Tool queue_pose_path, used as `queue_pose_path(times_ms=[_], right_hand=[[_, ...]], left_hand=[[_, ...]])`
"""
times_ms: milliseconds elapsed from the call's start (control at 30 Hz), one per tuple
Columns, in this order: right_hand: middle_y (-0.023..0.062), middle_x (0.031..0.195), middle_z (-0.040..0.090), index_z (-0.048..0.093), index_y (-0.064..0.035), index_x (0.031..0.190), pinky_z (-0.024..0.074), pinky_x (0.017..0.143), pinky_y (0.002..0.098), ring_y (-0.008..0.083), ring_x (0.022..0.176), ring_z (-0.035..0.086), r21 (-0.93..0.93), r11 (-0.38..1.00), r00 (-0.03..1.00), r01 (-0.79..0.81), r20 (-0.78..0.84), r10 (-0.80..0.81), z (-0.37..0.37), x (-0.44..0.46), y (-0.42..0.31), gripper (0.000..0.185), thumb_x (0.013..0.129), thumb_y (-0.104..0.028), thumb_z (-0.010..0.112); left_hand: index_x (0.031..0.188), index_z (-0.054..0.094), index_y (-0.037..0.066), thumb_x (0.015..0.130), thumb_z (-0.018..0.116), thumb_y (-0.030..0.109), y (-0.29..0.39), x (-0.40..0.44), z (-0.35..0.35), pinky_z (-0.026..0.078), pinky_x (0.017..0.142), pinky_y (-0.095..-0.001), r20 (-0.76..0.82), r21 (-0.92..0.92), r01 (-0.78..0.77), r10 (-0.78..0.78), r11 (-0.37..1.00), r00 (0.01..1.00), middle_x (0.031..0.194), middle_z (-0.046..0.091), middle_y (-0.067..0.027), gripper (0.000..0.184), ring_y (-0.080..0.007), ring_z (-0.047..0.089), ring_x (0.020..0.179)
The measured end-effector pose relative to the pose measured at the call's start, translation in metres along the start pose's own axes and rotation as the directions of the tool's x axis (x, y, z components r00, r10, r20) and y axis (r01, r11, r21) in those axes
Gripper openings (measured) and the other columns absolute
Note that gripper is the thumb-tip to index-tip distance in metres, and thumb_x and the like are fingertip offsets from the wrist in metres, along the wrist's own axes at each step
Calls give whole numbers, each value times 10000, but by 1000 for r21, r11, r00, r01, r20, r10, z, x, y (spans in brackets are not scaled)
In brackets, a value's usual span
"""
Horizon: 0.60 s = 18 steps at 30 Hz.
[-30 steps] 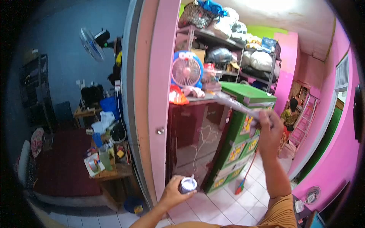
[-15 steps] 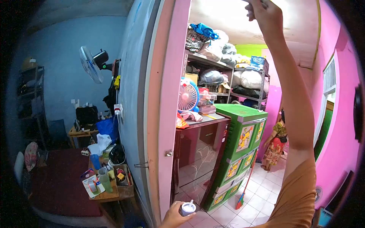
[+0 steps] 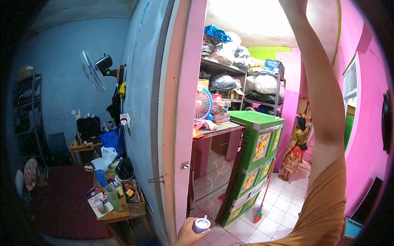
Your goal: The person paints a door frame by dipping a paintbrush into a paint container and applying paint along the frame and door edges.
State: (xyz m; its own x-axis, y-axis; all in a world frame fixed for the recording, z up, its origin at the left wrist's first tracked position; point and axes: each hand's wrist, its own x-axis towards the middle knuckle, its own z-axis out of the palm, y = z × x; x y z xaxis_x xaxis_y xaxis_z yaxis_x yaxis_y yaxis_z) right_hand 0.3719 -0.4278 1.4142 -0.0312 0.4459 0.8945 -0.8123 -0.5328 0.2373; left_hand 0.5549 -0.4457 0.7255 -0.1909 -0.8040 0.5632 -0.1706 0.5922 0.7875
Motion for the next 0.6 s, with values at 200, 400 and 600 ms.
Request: queue_pose_path(times_ms=[200,400,600], right_hand=[[131,682,693,691,19,880,511,497,324,184,574,672,69,995,987,73,138,-82,52,-25,32,284,983,-246,697],[217,834,745,728,4,911,579,744,446,365,784,742,-104,985,990,140,9,-140,123,-29,54,273,899,-269,732],[241,868,736,738,8,951,578,779,459,397,855,738,-113,980,986,165,28,-163,142,-32,60,242,914,-229,707]], left_hand=[[1099,670,44,704,941,266,-13,-9,-2,541,870,-411,-11,11,37,-37,999,999,1043,671,-150,528,-333,667,986],[1087,672,50,715,939,267,-19,-11,-8,535,882,-409,-1,-23,87,-87,996,996,1043,670,-151,507,-319,666,990],[1105,675,52,721,938,288,-35,-20,-5,533,891,-410,-87,37,116,-112,993,990,1081,665,-140,522,-315,661,1008]])
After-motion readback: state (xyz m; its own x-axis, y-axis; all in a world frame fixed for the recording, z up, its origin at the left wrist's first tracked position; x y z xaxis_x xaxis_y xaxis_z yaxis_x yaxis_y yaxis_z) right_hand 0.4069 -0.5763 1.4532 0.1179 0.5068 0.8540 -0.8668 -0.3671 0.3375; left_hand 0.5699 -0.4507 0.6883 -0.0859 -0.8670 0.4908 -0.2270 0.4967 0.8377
